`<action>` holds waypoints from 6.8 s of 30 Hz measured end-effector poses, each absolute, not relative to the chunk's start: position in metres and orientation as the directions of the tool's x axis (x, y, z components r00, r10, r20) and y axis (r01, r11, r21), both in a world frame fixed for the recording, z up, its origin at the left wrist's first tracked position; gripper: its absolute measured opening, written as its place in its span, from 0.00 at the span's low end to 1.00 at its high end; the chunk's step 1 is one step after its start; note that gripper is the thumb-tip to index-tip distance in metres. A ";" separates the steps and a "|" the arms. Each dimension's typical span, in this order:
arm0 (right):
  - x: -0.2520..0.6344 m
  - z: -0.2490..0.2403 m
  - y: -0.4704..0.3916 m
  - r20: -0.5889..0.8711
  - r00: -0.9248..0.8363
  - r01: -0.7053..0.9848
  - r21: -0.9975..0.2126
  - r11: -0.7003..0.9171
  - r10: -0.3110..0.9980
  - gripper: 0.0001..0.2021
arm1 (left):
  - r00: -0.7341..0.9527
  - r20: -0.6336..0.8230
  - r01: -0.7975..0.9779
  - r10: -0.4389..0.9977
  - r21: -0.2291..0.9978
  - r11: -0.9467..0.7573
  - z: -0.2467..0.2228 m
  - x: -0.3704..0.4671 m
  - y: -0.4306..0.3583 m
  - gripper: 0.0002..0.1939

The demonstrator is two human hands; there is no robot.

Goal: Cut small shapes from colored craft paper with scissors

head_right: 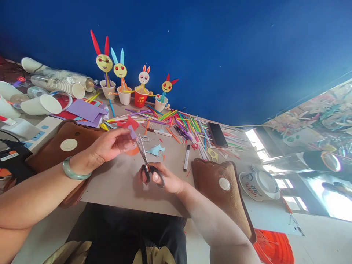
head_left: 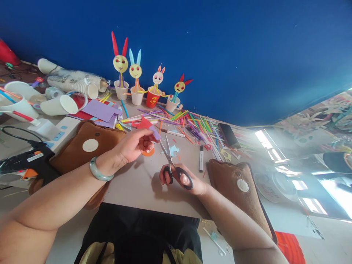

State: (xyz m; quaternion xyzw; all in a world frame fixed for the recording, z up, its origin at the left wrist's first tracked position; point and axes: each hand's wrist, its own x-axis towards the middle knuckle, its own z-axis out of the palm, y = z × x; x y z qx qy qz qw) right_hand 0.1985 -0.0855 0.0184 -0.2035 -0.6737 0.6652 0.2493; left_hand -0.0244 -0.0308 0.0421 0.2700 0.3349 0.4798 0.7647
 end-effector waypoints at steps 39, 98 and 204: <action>0.203 0.018 -0.081 0.069 -0.812 -0.123 -0.991 -0.054 0.579 0.29 | 0.459 -0.014 -0.254 0.889 0.956 0.146 0.041 -0.029 -0.036 0.13; 0.198 0.019 -0.090 0.024 -0.770 -0.235 -0.939 -0.249 0.637 0.29 | 0.499 0.104 -0.201 0.860 0.980 -0.002 0.046 -0.028 -0.034 0.14; 0.194 0.016 -0.083 0.141 -0.099 0.301 -0.939 0.165 0.985 0.09 | 0.586 0.040 0.238 0.809 0.946 -0.218 0.018 -0.014 -0.046 0.08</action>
